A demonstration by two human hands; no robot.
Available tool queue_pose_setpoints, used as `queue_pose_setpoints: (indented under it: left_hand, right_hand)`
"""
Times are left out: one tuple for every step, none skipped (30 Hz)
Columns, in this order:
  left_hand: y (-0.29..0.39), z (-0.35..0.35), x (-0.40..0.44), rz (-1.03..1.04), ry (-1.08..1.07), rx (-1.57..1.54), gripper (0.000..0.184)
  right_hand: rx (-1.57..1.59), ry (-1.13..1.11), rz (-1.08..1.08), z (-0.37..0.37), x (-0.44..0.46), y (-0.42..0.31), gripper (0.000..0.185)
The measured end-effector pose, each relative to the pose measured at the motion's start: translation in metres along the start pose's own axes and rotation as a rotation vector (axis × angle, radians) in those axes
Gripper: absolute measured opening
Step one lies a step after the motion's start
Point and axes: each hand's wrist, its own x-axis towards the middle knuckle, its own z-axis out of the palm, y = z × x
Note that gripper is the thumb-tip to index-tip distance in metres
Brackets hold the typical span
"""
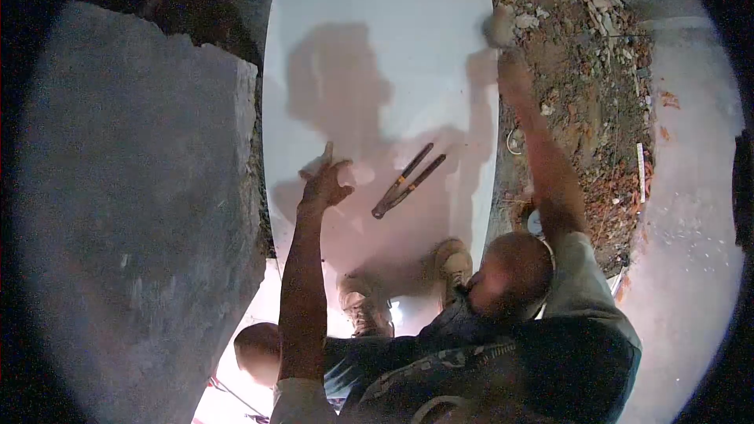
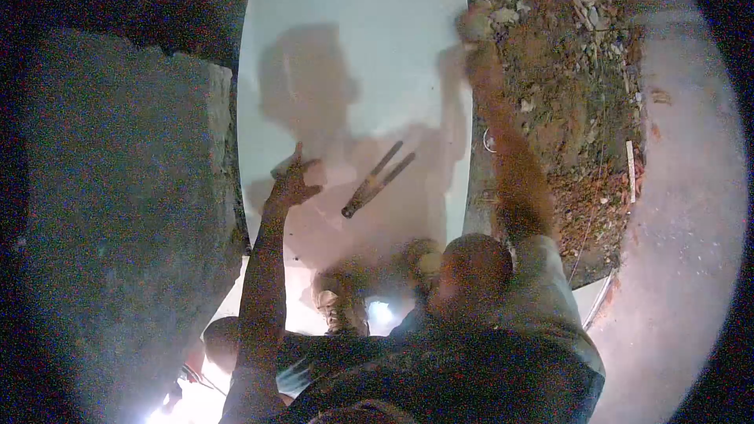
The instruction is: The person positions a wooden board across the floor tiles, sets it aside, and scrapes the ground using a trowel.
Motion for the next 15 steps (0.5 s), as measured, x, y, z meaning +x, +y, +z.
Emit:
queue_pose_setpoints:
  left_hand:
    - [-0.001,-0.003,-0.001,-0.001,0.019,0.005,0.071]
    - [0.000,-0.002,-0.003,0.000,0.029,0.003,0.072]
    - [0.001,0.002,-0.003,0.018,0.022,-0.013,0.073]
    - [0.001,0.006,-0.002,0.035,0.015,-0.029,0.074]
    - [-0.005,0.005,0.000,0.061,0.006,-0.051,0.076]
    - [-0.008,0.002,0.002,0.079,0.001,-0.068,0.077]
    - [-0.005,-0.002,0.001,0.048,-0.033,-0.041,0.076]
    - [-0.008,-0.003,0.004,0.063,-0.031,-0.023,0.076]
    - [-0.014,0.000,0.007,0.073,-0.030,-0.009,0.076]
    - [-0.018,0.003,0.006,0.080,-0.033,0.001,0.076]
    - [-0.013,0.000,0.002,0.045,-0.037,0.012,0.076]
    - [0.000,-0.007,-0.004,0.010,-0.044,0.021,0.076]
    - [0.006,-0.010,-0.006,-0.022,-0.050,0.029,0.075]
    - [-0.004,-0.003,-0.002,0.044,-0.026,-0.006,0.075]
    - [-0.021,0.008,0.004,0.111,0.000,-0.043,0.076]
  right_hand:
    - [0.282,0.200,0.104,-0.061,-0.001,0.008,0.048]
    - [0.367,0.257,0.151,-0.100,-0.019,0.008,0.051]
    - [0.454,0.319,0.193,-0.140,-0.036,0.007,0.054]
    - [0.352,0.256,0.178,-0.165,-0.059,-0.011,0.057]
    - [0.257,0.203,0.165,-0.179,-0.080,-0.029,0.060]
    - [0.413,0.149,0.156,-0.176,-0.102,-0.046,0.061]
    - [0.382,0.038,0.113,-0.158,-0.128,-0.061,0.061]
    - [0.353,-0.070,0.066,-0.141,-0.154,-0.077,0.061]
    - [0.346,-0.262,0.117,-0.137,-0.170,-0.100,0.059]
    - [0.323,-0.454,0.162,-0.132,-0.187,-0.125,0.057]
    - [0.383,-0.556,0.187,-0.146,-0.191,-0.144,0.055]
    - [0.438,-0.658,0.217,-0.161,-0.196,-0.164,0.053]
    - [0.363,-0.631,0.094,-0.175,-0.198,-0.173,0.051]
    - [0.284,-0.596,-0.031,-0.181,-0.199,-0.176,0.050]
    - [0.218,-0.554,-0.055,-0.178,-0.195,-0.158,0.051]
